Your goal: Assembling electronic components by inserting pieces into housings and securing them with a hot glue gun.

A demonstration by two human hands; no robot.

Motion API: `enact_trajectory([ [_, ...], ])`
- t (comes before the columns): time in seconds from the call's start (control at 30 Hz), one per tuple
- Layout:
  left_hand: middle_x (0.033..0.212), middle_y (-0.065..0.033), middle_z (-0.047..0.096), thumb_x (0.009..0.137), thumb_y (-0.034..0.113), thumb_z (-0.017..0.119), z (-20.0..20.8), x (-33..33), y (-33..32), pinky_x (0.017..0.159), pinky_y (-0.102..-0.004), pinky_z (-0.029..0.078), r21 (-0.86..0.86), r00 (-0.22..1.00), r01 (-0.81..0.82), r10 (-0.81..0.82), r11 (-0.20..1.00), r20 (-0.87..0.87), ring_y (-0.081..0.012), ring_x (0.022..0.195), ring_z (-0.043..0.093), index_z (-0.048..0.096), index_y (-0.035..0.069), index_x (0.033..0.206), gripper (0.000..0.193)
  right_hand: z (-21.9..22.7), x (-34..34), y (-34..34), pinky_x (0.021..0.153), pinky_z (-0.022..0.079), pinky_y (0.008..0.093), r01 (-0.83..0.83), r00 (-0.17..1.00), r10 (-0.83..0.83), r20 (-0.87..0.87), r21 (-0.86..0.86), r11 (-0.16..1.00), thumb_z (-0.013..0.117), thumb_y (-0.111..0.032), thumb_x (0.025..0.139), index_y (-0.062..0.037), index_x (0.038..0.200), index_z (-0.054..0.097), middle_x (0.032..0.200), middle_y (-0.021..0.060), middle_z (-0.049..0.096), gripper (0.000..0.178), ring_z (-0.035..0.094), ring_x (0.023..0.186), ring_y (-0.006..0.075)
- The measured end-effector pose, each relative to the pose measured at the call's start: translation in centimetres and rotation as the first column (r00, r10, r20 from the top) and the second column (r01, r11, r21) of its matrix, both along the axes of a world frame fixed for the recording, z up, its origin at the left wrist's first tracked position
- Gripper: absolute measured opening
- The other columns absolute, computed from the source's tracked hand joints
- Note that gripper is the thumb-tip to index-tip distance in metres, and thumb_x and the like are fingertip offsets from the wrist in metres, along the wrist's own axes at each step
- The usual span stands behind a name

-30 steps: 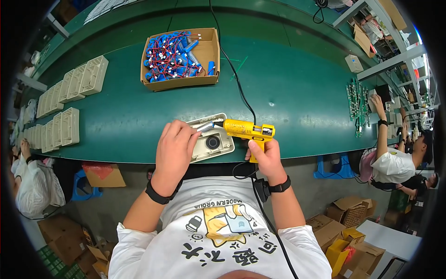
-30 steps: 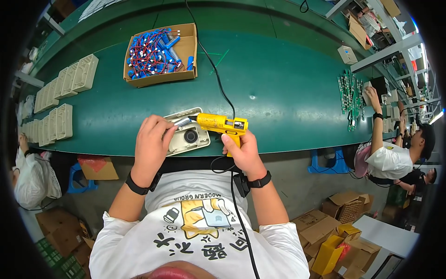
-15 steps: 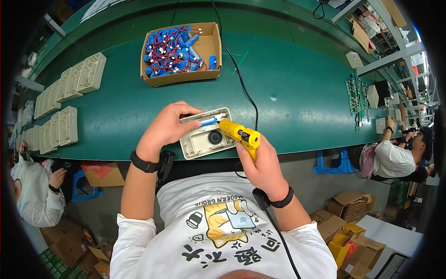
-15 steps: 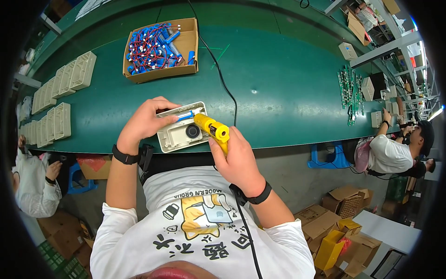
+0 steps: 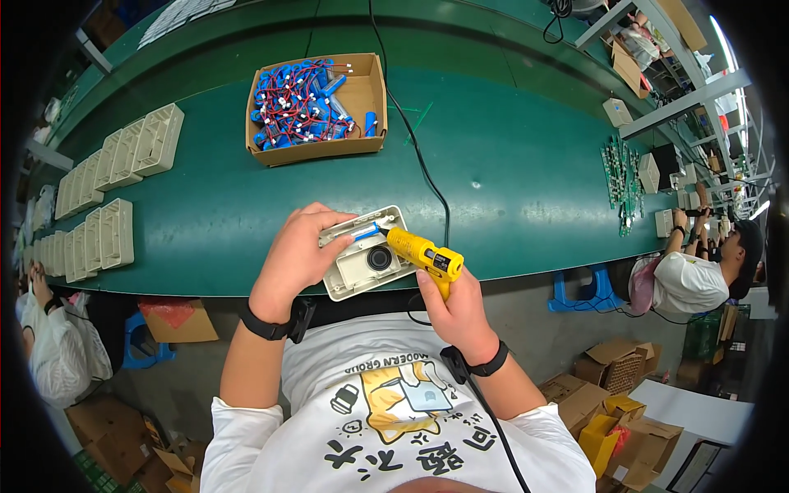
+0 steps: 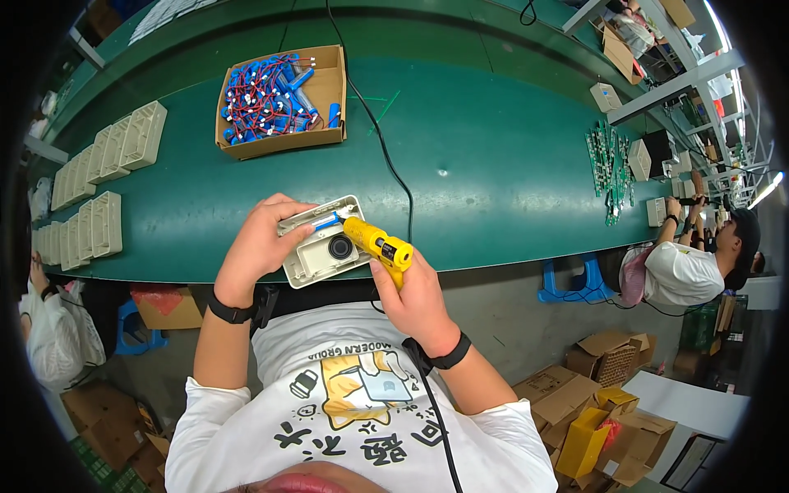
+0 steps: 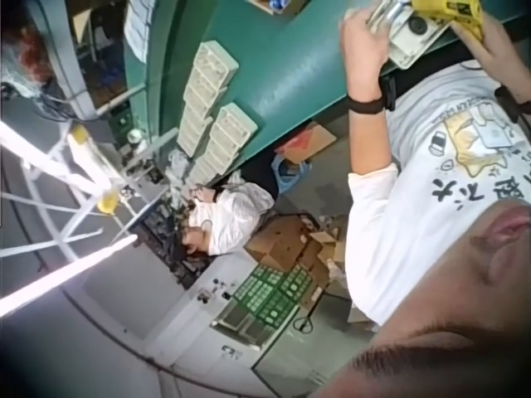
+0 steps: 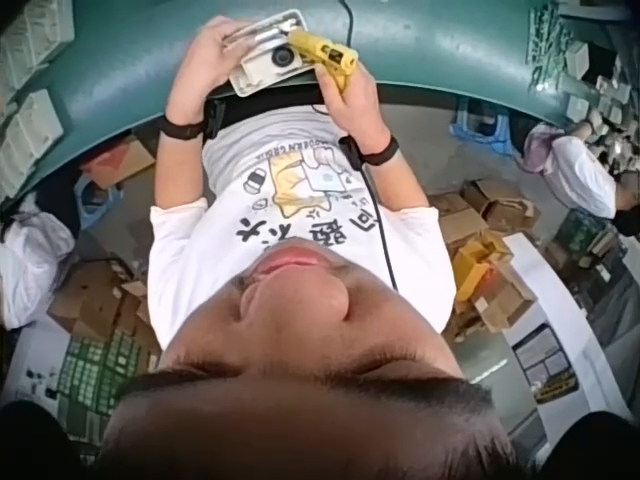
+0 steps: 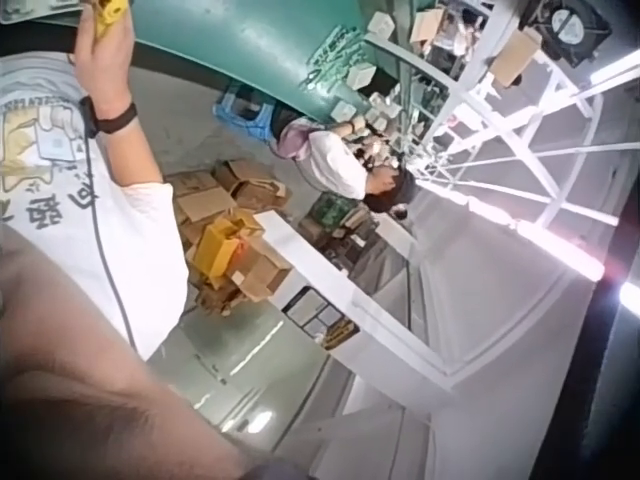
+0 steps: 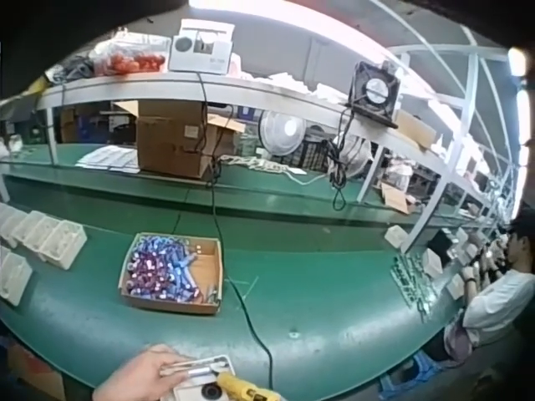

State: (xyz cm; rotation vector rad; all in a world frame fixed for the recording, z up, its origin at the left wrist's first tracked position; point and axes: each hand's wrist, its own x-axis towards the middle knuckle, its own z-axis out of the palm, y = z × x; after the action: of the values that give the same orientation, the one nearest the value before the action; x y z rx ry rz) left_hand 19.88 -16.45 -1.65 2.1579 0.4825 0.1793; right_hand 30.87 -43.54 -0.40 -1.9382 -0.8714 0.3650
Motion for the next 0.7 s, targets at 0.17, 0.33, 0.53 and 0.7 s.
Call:
enact_trajectory([
  [0.17,0.113,-0.0116,0.076,0.098,0.013,0.085,1.0,0.5,-0.2,0.104,-0.045,0.057,-0.011,0.999,-0.034,0.033,0.999,-0.042,-0.037,0.111,0.069,0.088,0.011,0.128,0.029,0.8,0.7,0.4,0.087,0.059,0.0473,-0.022,0.999,0.021,-0.043,-0.005,1.0,0.072,-0.014,0.112,0.0031,0.13,0.072,0.113,0.0225,0.076,0.025,0.075,0.098,0.043],
  [0.33,0.12,-0.0151,0.077,0.096,0.015,0.088,0.4,-0.6,-0.8,0.107,-0.0443,0.057,-0.05,0.993,-0.08,0.075,0.996,-0.086,-0.0372,0.116,0.071,0.081,0.008,0.139,0.044,1.8,0.9,0.5,0.076,0.056,0.0407,-0.034,0.999,0.034,-0.006,-0.024,0.999,0.072,-0.012,0.113,0.0045,0.127,0.073,0.098,0.0171,0.074,0.022,0.069,0.08,0.0322],
  [0.53,0.15,-0.0212,0.068,0.078,0.027,0.101,0.1,-4.7,-4.1,0.124,-0.0552,0.045,0.167,0.973,-0.177,0.147,0.97,0.178,-0.0399,0.139,0.065,0.049,0.002,0.167,0.107,2.6,0.2,0.6,0.082,0.059,0.048,-0.067,0.998,0.067,0.006,0.068,0.995,0.075,-0.01,0.109,0.0038,0.128,0.072,0.109,0.0224,0.074,0.024,0.074,0.094,0.0433],
  [0.7,0.162,-0.0204,0.061,0.068,0.03,0.106,-0.9,-5.4,-5.8,0.132,-0.0634,0.034,0.319,0.954,-0.191,0.099,0.928,0.284,-0.0406,0.149,0.059,0.042,0.004,0.171,0.124,2.0,-0.7,2.1,0.077,0.054,0.0391,-0.164,0.985,0.159,0.066,0.08,0.983,0.073,-0.005,0.108,0.0033,0.121,0.073,0.098,0.0154,0.071,0.016,0.069,0.084,0.0298],
])
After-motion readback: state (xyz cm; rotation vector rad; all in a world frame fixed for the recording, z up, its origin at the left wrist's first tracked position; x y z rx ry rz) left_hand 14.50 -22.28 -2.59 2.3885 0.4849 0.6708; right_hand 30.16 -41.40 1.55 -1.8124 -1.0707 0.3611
